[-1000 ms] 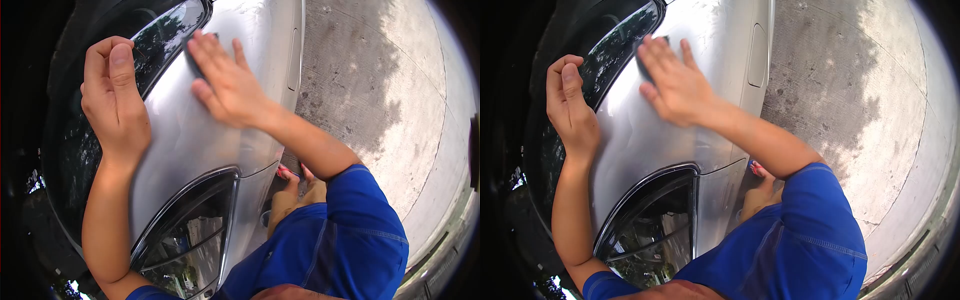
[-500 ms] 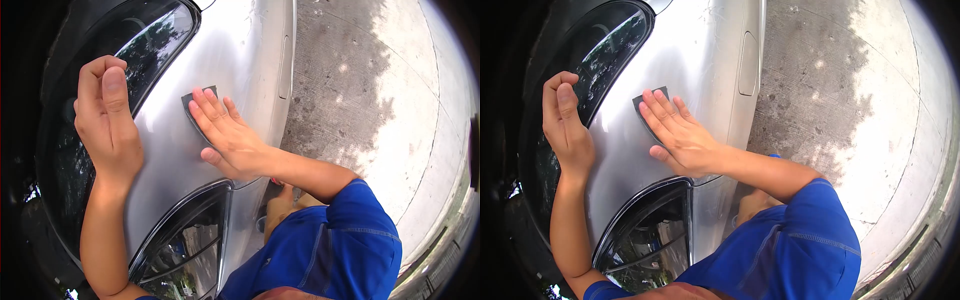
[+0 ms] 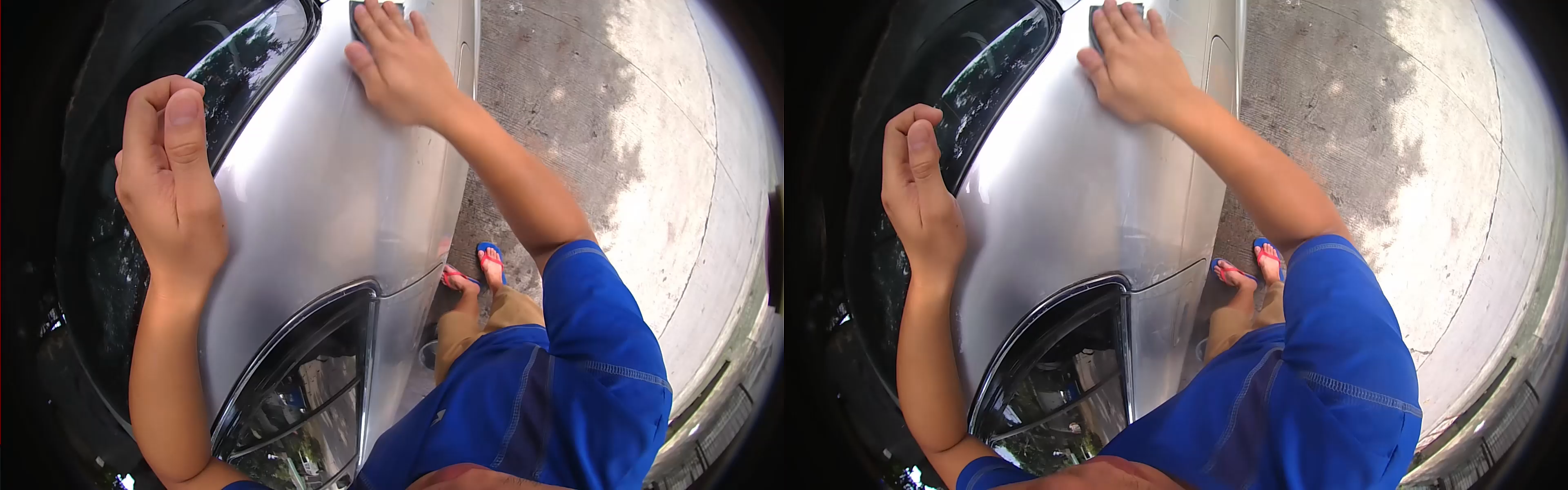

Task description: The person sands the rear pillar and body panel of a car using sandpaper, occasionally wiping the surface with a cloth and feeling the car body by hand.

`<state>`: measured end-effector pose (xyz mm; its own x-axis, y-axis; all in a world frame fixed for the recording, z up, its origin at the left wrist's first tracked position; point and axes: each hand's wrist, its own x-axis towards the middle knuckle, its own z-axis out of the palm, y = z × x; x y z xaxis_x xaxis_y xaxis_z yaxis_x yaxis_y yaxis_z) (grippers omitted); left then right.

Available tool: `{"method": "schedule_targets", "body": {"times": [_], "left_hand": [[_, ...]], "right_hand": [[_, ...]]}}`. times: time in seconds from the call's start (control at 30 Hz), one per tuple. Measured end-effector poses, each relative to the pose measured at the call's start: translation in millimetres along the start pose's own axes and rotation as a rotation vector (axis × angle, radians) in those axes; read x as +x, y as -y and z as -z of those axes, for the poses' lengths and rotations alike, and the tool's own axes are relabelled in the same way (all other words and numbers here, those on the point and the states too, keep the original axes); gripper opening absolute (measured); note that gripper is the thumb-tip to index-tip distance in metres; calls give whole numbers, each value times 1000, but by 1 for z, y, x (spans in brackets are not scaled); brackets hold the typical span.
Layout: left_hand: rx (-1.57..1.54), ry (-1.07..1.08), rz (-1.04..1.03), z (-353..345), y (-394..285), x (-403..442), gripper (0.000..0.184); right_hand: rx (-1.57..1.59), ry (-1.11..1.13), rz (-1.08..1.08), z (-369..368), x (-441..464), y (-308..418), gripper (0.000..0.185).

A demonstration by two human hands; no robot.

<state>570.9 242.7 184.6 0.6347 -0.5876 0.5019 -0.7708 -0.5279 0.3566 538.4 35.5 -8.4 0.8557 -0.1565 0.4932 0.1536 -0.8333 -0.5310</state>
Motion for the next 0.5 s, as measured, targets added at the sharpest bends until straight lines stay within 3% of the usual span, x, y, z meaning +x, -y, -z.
{"method": "schedule_targets", "body": {"times": [0.03, 0.07, 0.17, 0.2, 0.27, 0.33, 0.43, 0.5], "left_hand": [[3, -10, -19, 0, 2, 1, 34], [4, 36, 64, 4, -3, 1, 34], [-36, -5, 20, -3, 1, -2, 34], [-18, -14, -16, -5, 3, -3, 34], [-32, -5, -38, -4, 4, 1, 34], [-62, -6, -4, -4, 7, -4, 34], [-52, 10, -18, -4, 4, -2, 34], [-68, 0, -79, -4, 9, 1, 34]], "right_hand": [[-9, 33, 81, -1, -13, 19, 74], [-49, -30, 102, -3, 8, 6, 65], [-133, -165, 68, -3, 54, -45, 46], [24, 272, -143, 26, 75, -31, 48], [-22, -211, 145, -6, 38, -14, 47], [-59, 195, 150, 21, 40, -12, 72], [-121, 134, 136, 13, 81, -27, 66], [-134, 159, 202, 21, 48, -3, 64]]}}
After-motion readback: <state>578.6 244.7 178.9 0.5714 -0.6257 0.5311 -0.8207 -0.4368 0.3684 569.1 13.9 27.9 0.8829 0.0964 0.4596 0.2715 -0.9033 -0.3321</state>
